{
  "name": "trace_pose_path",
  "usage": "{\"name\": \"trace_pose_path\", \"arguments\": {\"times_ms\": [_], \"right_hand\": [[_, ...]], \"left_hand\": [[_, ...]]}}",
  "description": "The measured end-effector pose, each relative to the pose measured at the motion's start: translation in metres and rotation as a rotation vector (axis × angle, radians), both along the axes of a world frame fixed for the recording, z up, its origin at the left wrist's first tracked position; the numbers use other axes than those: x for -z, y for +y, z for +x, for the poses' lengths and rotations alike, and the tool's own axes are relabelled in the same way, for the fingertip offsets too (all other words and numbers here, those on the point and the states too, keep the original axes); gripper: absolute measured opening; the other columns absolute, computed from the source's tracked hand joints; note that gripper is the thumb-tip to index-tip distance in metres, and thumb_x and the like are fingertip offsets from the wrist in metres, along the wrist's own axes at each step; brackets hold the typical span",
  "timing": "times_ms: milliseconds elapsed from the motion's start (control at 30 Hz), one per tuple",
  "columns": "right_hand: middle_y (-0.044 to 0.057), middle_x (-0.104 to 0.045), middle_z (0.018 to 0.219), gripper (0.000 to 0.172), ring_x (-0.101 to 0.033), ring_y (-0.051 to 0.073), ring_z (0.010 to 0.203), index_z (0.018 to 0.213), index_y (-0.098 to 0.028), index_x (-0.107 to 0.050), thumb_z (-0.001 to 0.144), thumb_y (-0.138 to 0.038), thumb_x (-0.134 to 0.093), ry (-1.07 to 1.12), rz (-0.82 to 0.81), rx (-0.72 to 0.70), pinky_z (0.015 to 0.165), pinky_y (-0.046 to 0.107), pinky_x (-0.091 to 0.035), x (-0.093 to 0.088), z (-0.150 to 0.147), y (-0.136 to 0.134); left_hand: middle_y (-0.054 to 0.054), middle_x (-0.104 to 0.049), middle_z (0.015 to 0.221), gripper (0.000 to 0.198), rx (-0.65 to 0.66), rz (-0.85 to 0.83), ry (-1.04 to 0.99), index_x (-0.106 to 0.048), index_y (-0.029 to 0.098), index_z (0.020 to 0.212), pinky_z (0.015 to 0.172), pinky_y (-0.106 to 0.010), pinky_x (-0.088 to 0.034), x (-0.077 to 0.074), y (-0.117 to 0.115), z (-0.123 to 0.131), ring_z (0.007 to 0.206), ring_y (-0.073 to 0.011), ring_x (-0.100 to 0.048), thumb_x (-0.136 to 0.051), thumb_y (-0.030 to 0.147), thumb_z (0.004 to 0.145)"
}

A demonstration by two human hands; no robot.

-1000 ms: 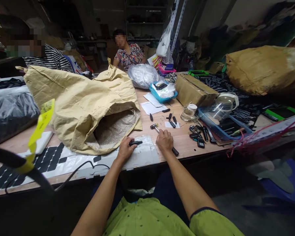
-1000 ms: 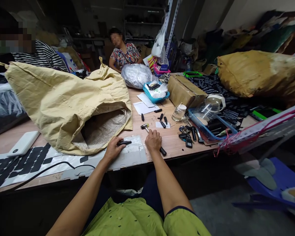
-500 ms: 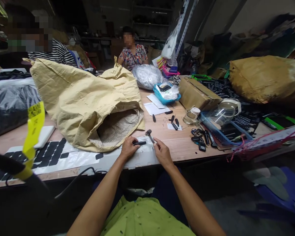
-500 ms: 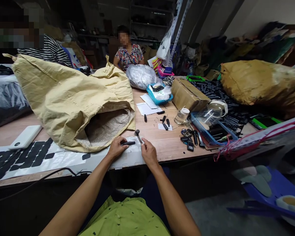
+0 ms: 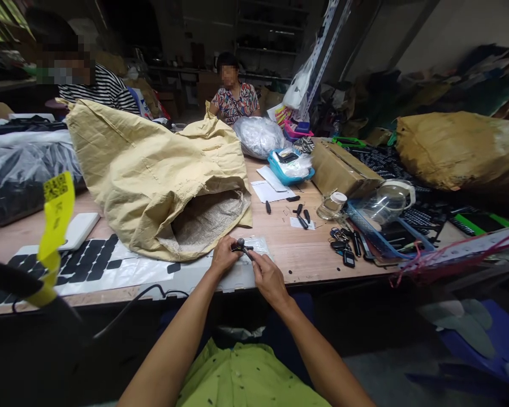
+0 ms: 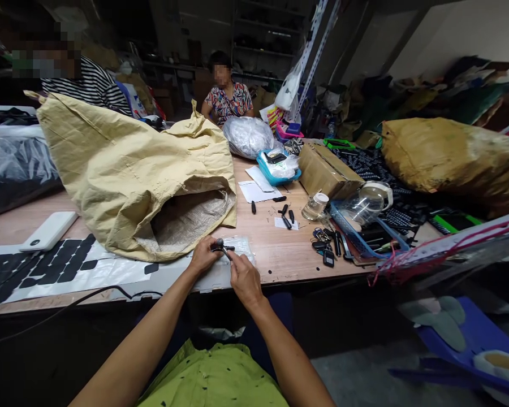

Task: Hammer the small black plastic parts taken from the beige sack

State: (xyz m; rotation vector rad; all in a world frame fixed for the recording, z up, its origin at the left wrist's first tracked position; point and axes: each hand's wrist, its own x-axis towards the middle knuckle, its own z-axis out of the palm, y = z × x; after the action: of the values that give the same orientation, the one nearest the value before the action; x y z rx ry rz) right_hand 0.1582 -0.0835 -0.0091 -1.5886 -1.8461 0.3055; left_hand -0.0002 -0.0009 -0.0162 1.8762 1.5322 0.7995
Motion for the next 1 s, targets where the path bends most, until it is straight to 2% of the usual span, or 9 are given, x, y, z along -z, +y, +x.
{"name": "trace_pose_path", "arguments": {"times_ms": [167, 333, 500, 633, 733, 867, 1000], "right_hand": [[0.006, -0.071, 0.104, 0.042, -0.067, 0.017, 0.095, 0.126, -0.026, -0.067, 0.093, -0.018, -0.042, 0.026, 0.051, 0.035, 0.084, 0.026, -0.054, -0.004, 0.004, -0.001], [0.005, -0.071, 0.103, 0.042, -0.067, 0.017, 0.094, 0.124, -0.027, -0.069, 0.093, -0.018, -0.043, 0.032, 0.032, 0.037, 0.083, 0.026, -0.054, 0.002, 0.008, -0.002], [0.005, -0.070, 0.106, 0.042, -0.065, 0.017, 0.097, 0.124, -0.027, -0.069, 0.093, -0.018, -0.042, 0.019, 0.029, 0.149, 0.083, 0.025, -0.051, 0.004, 0.022, 0.017], [0.005, -0.068, 0.101, 0.040, -0.063, 0.018, 0.092, 0.124, -0.027, -0.068, 0.092, -0.018, -0.046, -0.130, -0.063, 0.317, 0.076, 0.025, -0.048, 0.004, 0.043, 0.047], [0.006, -0.065, 0.096, 0.040, -0.060, 0.018, 0.089, 0.123, -0.027, -0.069, 0.091, -0.015, -0.049, -0.272, -0.113, 0.379, 0.071, 0.026, -0.043, 0.008, 0.054, 0.067], [0.008, -0.063, 0.092, 0.036, -0.057, 0.020, 0.087, 0.121, -0.026, -0.069, 0.092, -0.016, -0.049, -0.422, -0.071, 0.419, 0.070, 0.029, -0.039, 0.017, 0.052, 0.081], [0.010, -0.061, 0.093, 0.035, -0.055, 0.022, 0.089, 0.121, -0.024, -0.068, 0.092, -0.017, -0.050, -0.503, -0.020, 0.446, 0.070, 0.031, -0.038, 0.022, 0.045, 0.083]], "left_hand": [[0.000, -0.064, 0.082, 0.013, -0.016, 0.008, -0.027, -0.068, 0.020, 0.075, 0.079, -0.031, -0.046, 0.001, -0.001, 0.001, 0.087, -0.0201, -0.059, -0.072, 0.012, 0.066], [0.000, -0.064, 0.081, 0.014, -0.015, 0.009, -0.032, -0.069, 0.021, 0.075, 0.079, -0.031, -0.046, 0.001, -0.001, 0.001, 0.087, -0.0202, -0.059, -0.072, 0.010, 0.066], [0.000, -0.062, 0.081, 0.015, -0.013, 0.013, -0.018, -0.067, 0.021, 0.076, 0.079, -0.031, -0.045, 0.000, -0.002, 0.001, 0.086, -0.0199, -0.058, -0.072, 0.010, 0.067], [-0.001, -0.062, 0.083, 0.015, -0.017, 0.022, 0.014, -0.066, 0.021, 0.078, 0.079, -0.031, -0.045, -0.001, -0.005, 0.001, 0.087, -0.0204, -0.057, -0.070, 0.010, 0.068], [-0.001, -0.062, 0.083, 0.016, -0.010, 0.052, 0.035, -0.066, 0.022, 0.082, 0.080, -0.032, -0.045, 0.000, -0.006, 0.002, 0.087, -0.0212, -0.057, -0.070, 0.013, 0.070], [-0.001, -0.062, 0.084, 0.011, 0.008, 0.067, 0.042, -0.066, 0.022, 0.083, 0.081, -0.032, -0.044, 0.003, -0.006, 0.001, 0.089, -0.0215, -0.058, -0.069, 0.015, 0.074], [-0.002, -0.063, 0.087, 0.007, 0.016, 0.065, 0.035, -0.067, 0.021, 0.086, 0.084, -0.033, -0.044, 0.007, -0.004, -0.002, 0.091, -0.0214, -0.058, -0.067, 0.018, 0.079]]}}
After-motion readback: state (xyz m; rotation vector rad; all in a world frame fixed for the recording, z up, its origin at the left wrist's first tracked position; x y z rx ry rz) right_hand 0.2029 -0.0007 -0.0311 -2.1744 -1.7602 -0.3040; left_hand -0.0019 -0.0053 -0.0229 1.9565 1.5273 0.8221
